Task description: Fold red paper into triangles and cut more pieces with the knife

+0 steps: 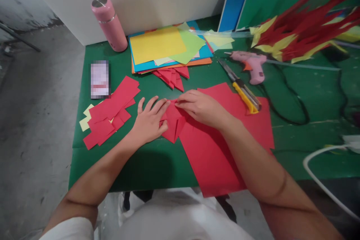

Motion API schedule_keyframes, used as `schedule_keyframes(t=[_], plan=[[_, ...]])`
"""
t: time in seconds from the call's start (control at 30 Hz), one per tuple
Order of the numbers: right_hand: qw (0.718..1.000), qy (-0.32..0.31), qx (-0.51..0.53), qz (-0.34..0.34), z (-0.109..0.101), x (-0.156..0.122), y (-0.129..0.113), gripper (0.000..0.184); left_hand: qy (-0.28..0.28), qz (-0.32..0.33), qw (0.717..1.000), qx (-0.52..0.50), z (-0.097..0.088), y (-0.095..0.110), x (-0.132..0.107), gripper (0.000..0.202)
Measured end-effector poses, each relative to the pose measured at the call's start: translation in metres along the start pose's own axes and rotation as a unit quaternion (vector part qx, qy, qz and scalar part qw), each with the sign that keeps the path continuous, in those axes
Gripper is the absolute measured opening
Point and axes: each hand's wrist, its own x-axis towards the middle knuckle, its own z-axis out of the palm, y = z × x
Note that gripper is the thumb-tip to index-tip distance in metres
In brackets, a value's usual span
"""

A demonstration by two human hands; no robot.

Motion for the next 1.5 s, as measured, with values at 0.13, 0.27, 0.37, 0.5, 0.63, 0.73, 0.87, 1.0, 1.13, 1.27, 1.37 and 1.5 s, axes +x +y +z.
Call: schedule_keyframes(t=[0.13,0.27,0.37,0.5,0.63,0.73,0.87,1.0,1.13,1.27,1.37,1.5], plan=[[1.000,0.000,0.005,-0.002,-0.002,0.000,-0.003,0.035,0.015,-0.012,1.000,0.012,0.002,-0.001,-0.001,0.054],[1.000,0.009,0.005,0.011,-0.001,0.003,-0.005,0.035,0.010,-0.014,1.000,0.015,0.002,-0.001,-0.001,0.054],[0.999,0.007,-0.021,0.028,0.002,0.007,-0.008,0.034,0.001,-0.016,1.000,0.015,0.001,0.000,-0.001,0.055],[0.998,0.002,-0.046,0.036,0.007,0.013,-0.009,0.038,-0.003,-0.014,1.000,0.010,0.000,0.000,0.000,0.057],[0.997,-0.012,-0.066,0.029,0.012,0.015,-0.009,0.042,-0.003,-0.013,1.000,0.007,0.000,0.001,0.000,0.057],[0.997,-0.008,-0.069,0.031,0.012,0.013,-0.006,0.041,-0.003,-0.017,1.000,0.010,-0.001,0.002,0.000,0.056],[0.997,-0.010,-0.066,0.035,0.004,0.005,0.000,0.038,-0.002,-0.014,1.000,0.012,0.000,0.002,-0.001,0.054],[0.997,-0.018,-0.052,0.053,-0.008,-0.002,0.005,0.039,0.001,-0.015,1.000,0.015,0.001,0.001,-0.001,0.053],[0.996,-0.009,-0.045,0.072,-0.012,-0.003,0.004,0.039,0.008,-0.014,1.000,0.017,0.002,0.001,-0.001,0.053],[0.994,0.018,-0.016,0.109,-0.006,0.000,-0.001,0.032,0.017,-0.010,1.000,0.019,0.004,0.000,-0.001,0.053],[0.987,0.048,0.017,0.151,0.000,0.003,-0.006,0.020,0.025,-0.007,0.999,0.020,0.004,-0.001,-0.001,0.052],[0.980,0.056,0.042,0.186,0.007,0.006,-0.011,0.015,0.038,-0.002,0.999,0.021,0.006,-0.002,-0.002,0.051]])
